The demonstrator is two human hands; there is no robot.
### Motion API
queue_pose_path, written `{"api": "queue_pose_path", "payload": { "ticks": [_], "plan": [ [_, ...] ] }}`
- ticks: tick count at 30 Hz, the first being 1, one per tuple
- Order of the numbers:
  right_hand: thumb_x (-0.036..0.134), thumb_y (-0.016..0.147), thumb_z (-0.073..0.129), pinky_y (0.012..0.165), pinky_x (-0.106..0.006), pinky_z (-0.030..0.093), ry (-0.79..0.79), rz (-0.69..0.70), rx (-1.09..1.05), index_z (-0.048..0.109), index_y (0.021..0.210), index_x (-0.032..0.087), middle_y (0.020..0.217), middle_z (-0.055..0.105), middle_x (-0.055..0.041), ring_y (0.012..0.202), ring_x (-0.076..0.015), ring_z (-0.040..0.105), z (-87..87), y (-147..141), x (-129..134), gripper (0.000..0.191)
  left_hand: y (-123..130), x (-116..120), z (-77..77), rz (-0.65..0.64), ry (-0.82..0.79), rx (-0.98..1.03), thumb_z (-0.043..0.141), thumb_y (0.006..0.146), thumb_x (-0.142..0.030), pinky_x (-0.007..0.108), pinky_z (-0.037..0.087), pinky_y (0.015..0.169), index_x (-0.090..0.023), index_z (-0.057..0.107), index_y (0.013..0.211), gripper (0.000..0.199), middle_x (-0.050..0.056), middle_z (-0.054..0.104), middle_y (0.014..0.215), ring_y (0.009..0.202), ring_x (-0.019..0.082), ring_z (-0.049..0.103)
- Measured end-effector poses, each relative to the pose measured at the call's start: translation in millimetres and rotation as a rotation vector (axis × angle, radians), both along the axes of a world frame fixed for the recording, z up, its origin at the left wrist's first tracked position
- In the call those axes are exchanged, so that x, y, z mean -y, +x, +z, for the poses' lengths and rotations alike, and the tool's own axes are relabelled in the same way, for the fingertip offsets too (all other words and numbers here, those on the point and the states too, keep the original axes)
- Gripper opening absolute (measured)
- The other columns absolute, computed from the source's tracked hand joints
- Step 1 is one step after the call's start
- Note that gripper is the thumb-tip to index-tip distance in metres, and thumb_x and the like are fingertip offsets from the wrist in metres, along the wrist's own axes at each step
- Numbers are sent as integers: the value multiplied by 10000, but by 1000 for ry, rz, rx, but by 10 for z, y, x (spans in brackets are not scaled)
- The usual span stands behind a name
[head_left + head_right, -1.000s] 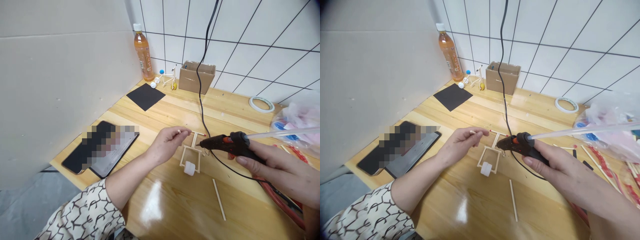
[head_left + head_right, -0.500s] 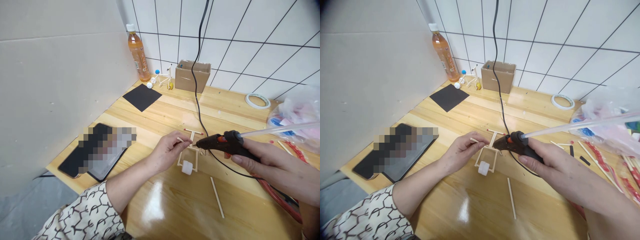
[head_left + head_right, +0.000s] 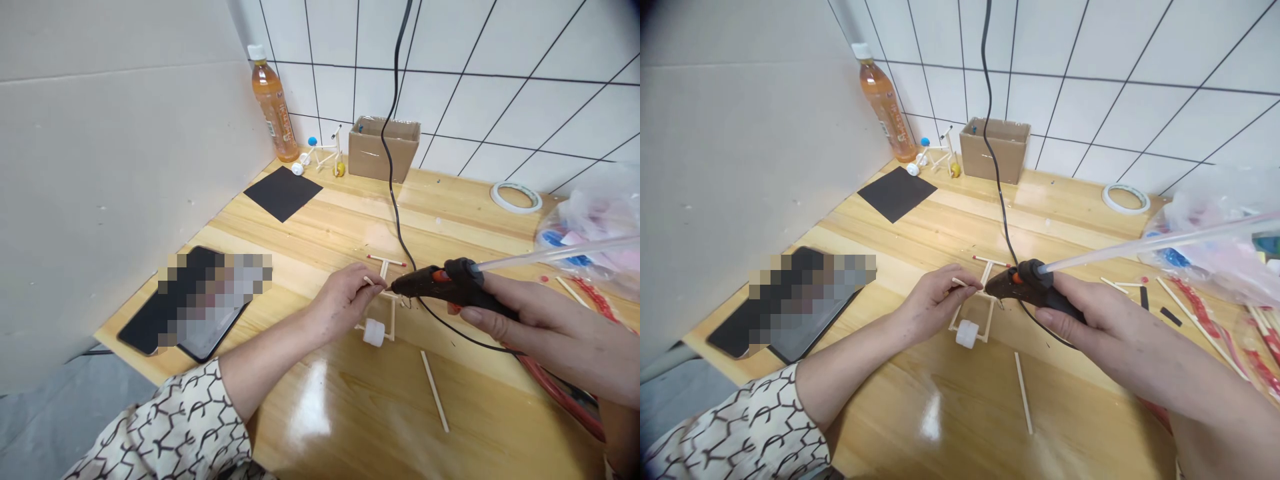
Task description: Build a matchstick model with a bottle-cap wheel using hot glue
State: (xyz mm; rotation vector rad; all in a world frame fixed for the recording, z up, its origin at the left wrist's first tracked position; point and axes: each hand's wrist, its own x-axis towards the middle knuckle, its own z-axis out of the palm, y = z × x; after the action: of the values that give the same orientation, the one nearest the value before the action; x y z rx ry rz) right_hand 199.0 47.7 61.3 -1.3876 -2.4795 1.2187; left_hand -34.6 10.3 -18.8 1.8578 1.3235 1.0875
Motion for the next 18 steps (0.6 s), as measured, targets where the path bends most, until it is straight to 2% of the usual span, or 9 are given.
{"api": "queue_pose_path", "payload": {
  "ticks": [10,15,18],
  "plan": [
    [485,815,474,772,-350,511,8,28,-11,547,1073,299,977,639,-5,1024,-289,553,-38,40,-37,326,11,-2,17,-44,-5,-70,482,843,-142,262,473,717,-151,618,845,137,46,616,792,783,140,588],
    [529,816,449,832,-419,479,10,-14,26,540,1060,284,928,628,-25,1000,-298,548,-6,42,-22,358,24,-8,44,-63,-10,-125,453,857,-159,265,476,718,-138,612,850,160,61,608,800,790,148,582],
    [523,833,423,847,-423,470,3,-20,45,547,1045,278,869,626,-25,1000,-296,549,13,35,-22,347,24,-3,49,-81,14,-176,421,868,-163,273,474,724,-130,594,867,176,74,602,825,804,155,576]
  ]
}}
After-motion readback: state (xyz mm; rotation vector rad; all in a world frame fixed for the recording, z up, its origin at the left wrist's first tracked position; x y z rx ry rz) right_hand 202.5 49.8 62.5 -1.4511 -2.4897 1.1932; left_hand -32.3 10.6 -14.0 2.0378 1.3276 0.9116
